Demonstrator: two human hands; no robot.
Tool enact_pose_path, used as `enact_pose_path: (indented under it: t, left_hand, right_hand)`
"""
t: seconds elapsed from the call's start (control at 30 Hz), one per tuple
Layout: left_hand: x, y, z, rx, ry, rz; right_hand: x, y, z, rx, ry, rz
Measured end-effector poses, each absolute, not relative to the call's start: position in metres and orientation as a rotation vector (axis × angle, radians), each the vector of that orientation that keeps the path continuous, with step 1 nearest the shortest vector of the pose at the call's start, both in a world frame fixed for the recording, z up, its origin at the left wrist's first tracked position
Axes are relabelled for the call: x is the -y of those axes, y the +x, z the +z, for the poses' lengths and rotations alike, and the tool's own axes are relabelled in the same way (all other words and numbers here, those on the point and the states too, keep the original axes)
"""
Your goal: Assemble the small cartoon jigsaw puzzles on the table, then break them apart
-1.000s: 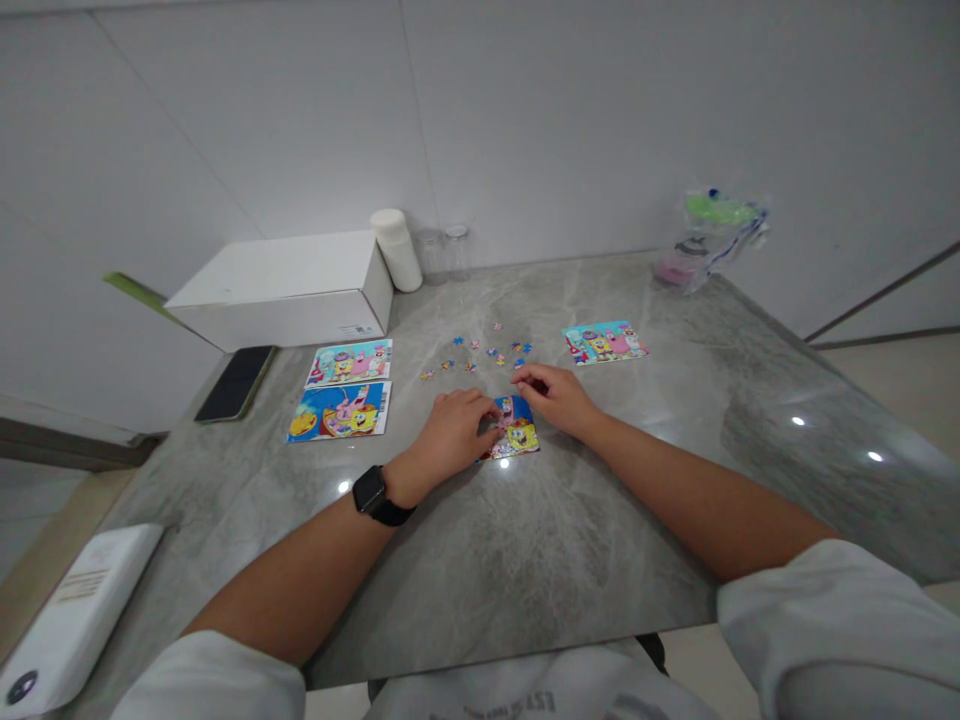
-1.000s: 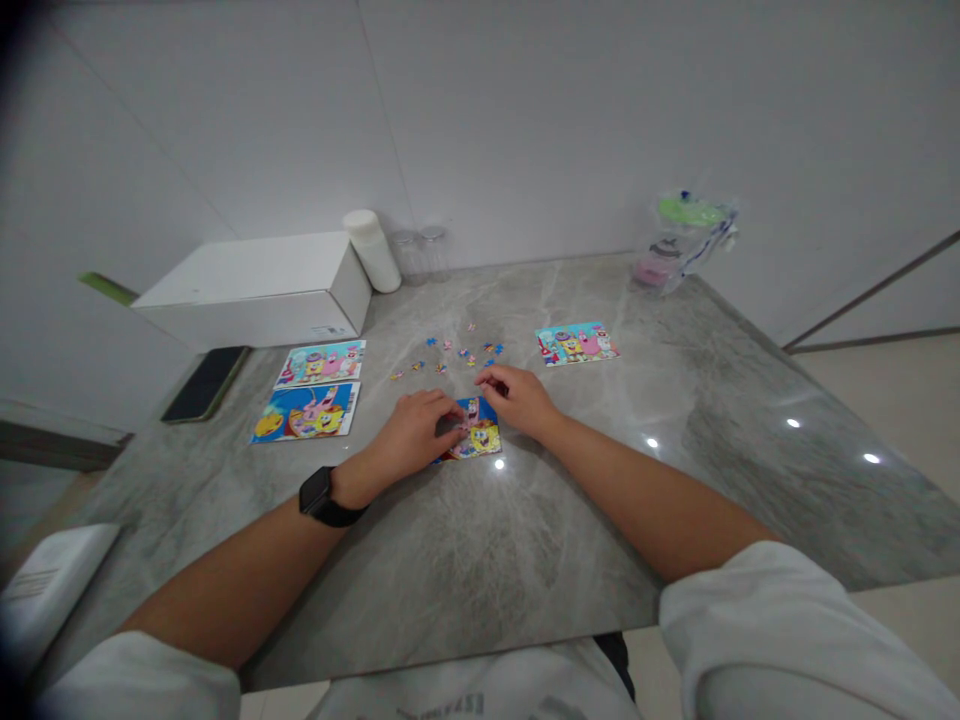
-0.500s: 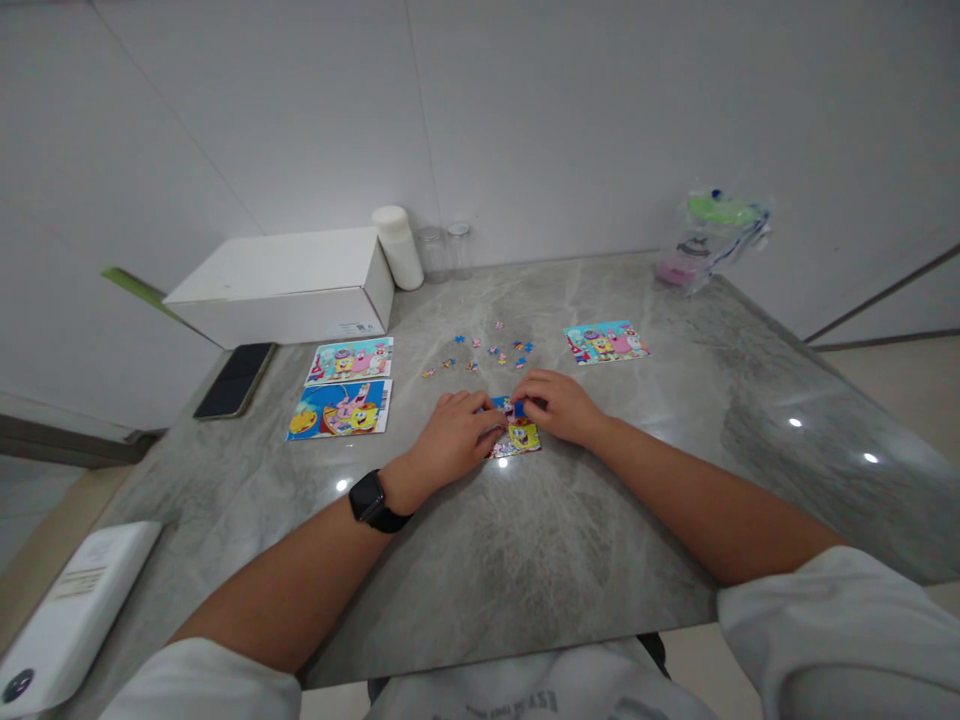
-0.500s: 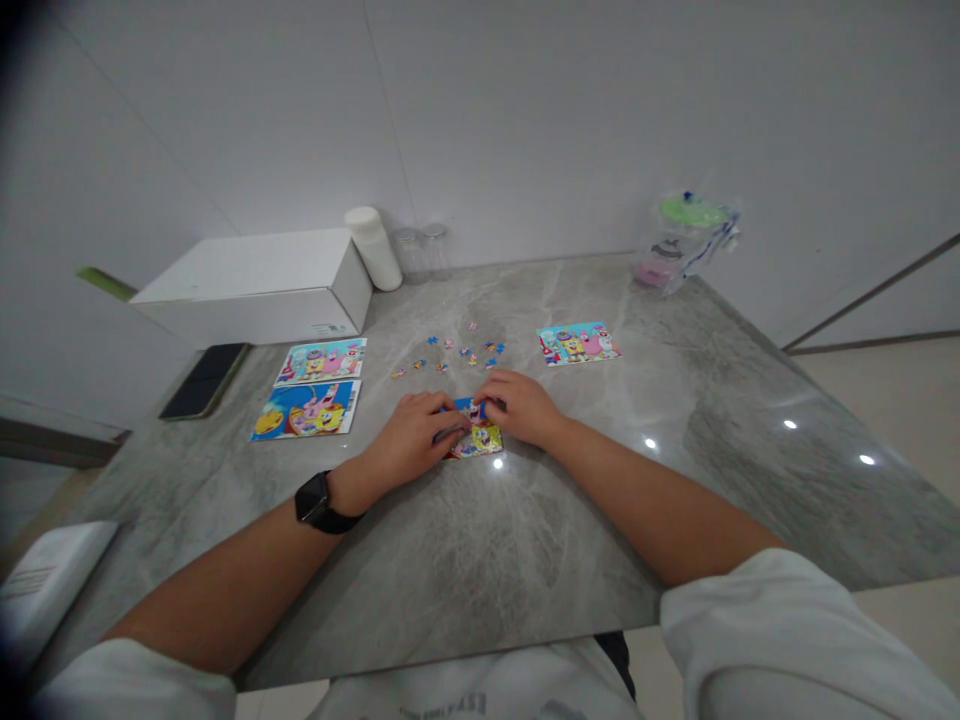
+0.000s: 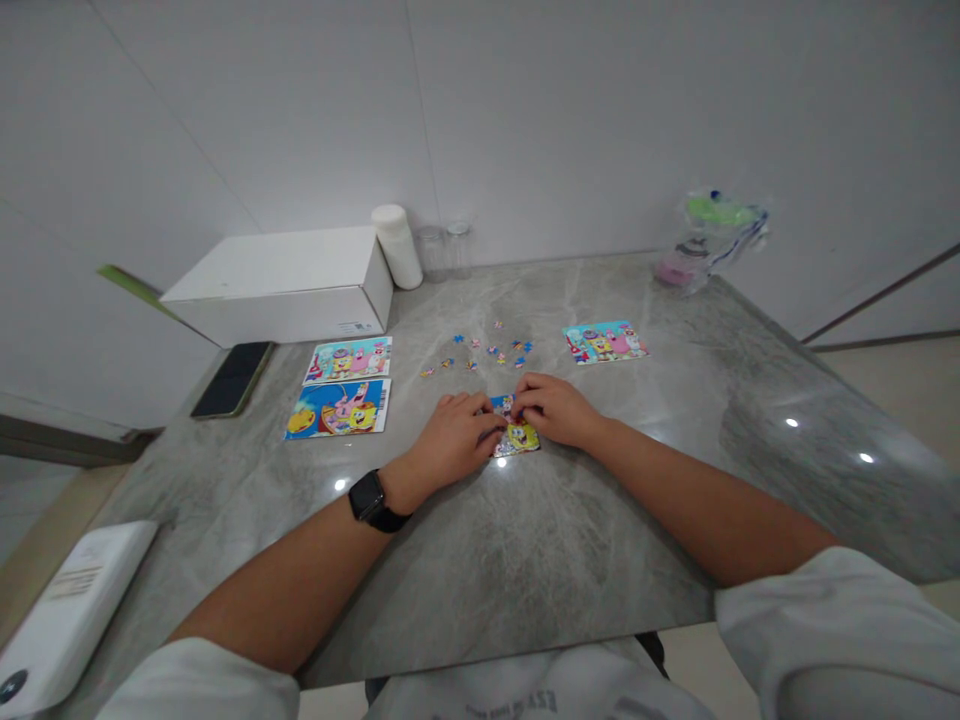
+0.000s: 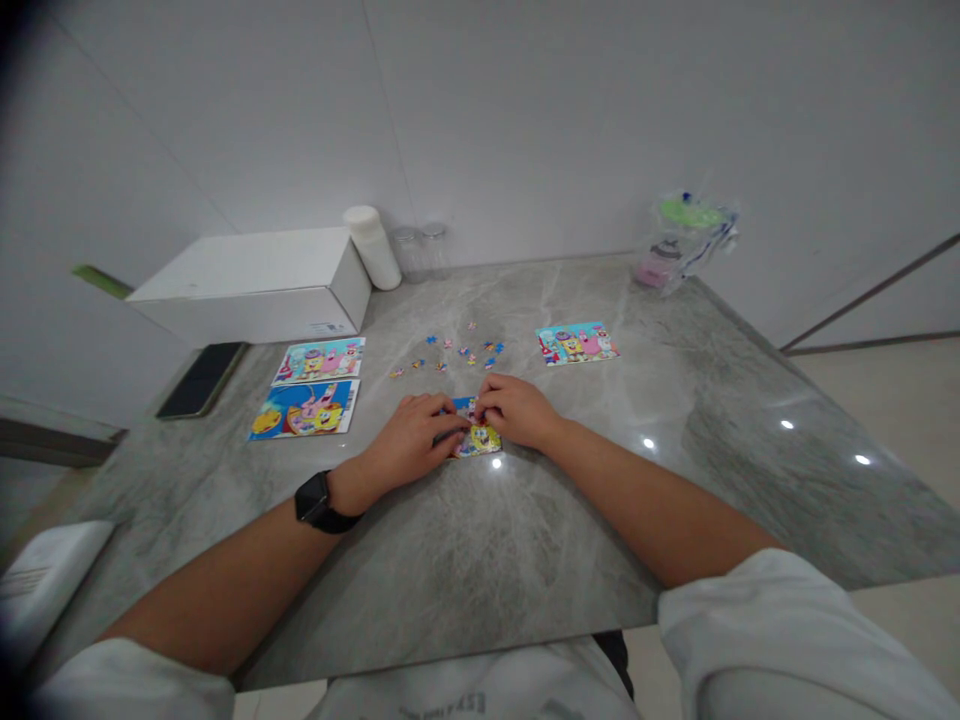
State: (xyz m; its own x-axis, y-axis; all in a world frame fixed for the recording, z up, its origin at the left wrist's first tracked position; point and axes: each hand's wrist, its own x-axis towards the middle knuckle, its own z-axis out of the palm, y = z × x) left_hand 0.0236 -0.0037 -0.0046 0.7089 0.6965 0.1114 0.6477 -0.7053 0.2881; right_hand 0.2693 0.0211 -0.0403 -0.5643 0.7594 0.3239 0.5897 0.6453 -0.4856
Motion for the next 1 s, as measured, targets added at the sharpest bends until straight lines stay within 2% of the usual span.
enact_pose_path:
  t: [1.0]
  left_hand:
    - [0.0020,0.0272,-0.0054,-1.034,2.652,0.308]
  right_hand:
    - [-0.0222,0.2678,-0.0428,2.367,-1.083,0.456]
